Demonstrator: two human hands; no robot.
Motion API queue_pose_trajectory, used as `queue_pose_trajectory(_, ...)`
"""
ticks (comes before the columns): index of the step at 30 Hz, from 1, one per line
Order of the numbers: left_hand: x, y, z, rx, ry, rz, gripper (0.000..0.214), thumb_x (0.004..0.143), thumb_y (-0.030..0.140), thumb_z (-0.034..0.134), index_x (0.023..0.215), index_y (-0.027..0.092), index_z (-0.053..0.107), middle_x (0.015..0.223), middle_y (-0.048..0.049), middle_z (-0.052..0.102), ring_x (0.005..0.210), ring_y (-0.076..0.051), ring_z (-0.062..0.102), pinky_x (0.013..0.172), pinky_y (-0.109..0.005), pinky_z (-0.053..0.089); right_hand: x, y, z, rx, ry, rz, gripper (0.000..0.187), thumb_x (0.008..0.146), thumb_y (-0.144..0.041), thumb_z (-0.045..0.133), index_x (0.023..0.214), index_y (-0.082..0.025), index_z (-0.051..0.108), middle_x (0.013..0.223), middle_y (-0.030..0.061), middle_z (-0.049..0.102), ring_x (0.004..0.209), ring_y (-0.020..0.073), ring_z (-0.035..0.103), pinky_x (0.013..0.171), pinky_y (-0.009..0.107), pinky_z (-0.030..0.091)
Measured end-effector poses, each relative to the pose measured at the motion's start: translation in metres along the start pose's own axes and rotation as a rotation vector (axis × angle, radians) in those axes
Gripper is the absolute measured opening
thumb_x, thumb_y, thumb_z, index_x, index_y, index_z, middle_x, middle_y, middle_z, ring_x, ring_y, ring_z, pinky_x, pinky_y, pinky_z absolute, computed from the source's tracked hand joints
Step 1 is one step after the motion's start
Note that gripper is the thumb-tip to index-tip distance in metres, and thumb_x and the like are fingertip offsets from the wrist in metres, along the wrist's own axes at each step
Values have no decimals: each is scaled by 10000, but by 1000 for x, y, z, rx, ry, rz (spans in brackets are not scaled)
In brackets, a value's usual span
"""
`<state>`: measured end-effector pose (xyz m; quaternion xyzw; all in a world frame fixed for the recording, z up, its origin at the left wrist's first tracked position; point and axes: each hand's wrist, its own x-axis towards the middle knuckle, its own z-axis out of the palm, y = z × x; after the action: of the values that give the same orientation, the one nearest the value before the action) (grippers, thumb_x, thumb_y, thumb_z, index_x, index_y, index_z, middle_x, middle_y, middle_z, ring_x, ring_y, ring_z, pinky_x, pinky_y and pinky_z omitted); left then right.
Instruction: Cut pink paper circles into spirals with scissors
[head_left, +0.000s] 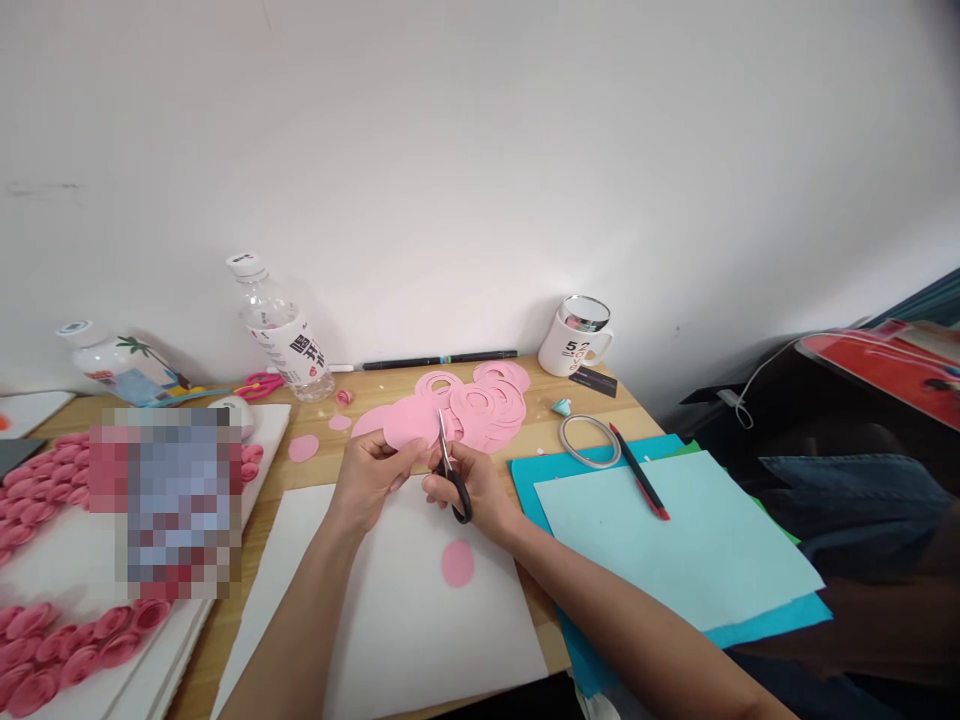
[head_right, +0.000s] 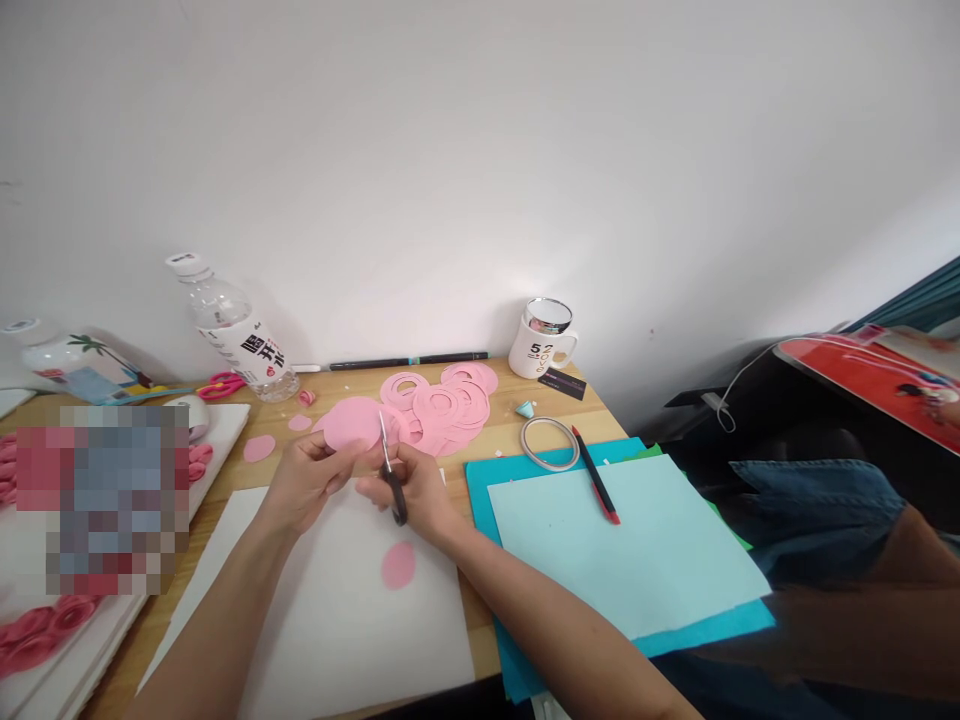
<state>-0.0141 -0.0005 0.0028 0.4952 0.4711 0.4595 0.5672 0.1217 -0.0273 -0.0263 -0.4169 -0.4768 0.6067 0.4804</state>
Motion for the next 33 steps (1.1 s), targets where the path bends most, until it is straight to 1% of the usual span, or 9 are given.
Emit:
queue_pose_trajectory(5,0,0,-1,-5,9,22,335,643,271,676,473,167,408,379,85,321,378,-30,241,397,-215,197,0,1,-1,-16,1,1,382,576,-444,724,730,-180,494,486,-66,482,420,87,481,415,201,364)
queue_pose_trajectory(10,1,0,-1,-33,31,40,262,640,274,686,528,151,482,407,88,339,367,-19,246,382,-204,180,0,1,-1,-16,-3,10,394,581,-469,715,725,-179,491,484,-71,483,416,88,491,418,208,385)
queue_pose_trajectory(13,1,2,0,-66,44,25,264,625,288,700,538,149,493,409,84,385,344,-15,268,362,-194,169,0,1,-1,-19,1,18,395,581,-476,715,705,-181,483,464,-75,475,411,88,487,429,218,406)
queue_pose_trajectory(18,-1,3,2,-123,-5,-37,253,656,321,679,567,158,506,442,54,514,297,-28,328,322,-192,186,-1,2,-1,-23,-2,24,392,577,-461,727,699,-176,489,460,-68,477,418,93,495,417,205,384)
queue_pose_trajectory(20,-1,3,3,-140,-24,-21,255,665,314,676,553,155,512,428,51,507,301,-32,337,331,-197,219,-1,3,-1,-15,-15,26,402,568,-460,735,706,-176,487,476,-65,484,420,92,495,408,199,373)
queue_pose_trajectory(23,-1,0,4,-131,-42,8,307,692,307,661,489,148,495,382,52,455,324,-35,340,365,-203,268,-2,6,2,-13,-40,38,431,543,-470,747,713,-179,477,491,-61,491,411,92,484,396,199,365)
queue_pose_trajectory(25,0,-2,4,-103,-37,15,342,712,306,645,458,146,481,358,55,417,331,-33,324,373,-203,270,-2,6,3,-19,-45,46,441,537,-472,750,715,-181,471,472,-64,482,403,92,467,398,203,361)
queue_pose_trajectory(28,0,-5,3,-73,-28,9,343,706,291,652,452,144,476,351,66,377,332,-26,291,359,-196,236,-1,6,4,-12,-52,27,443,538,-458,756,740,-178,478,486,-60,485,429,88,446,421,205,348)
queue_pose_trajectory(33,0,-6,5,-55,-55,-43,267,678,285,668,501,130,541,424,39,462,352,-32,341,347,-191,217,0,5,0,24,-56,-60,438,545,-410,772,768,-179,474,633,-32,509,549,92,432,484,204,332)
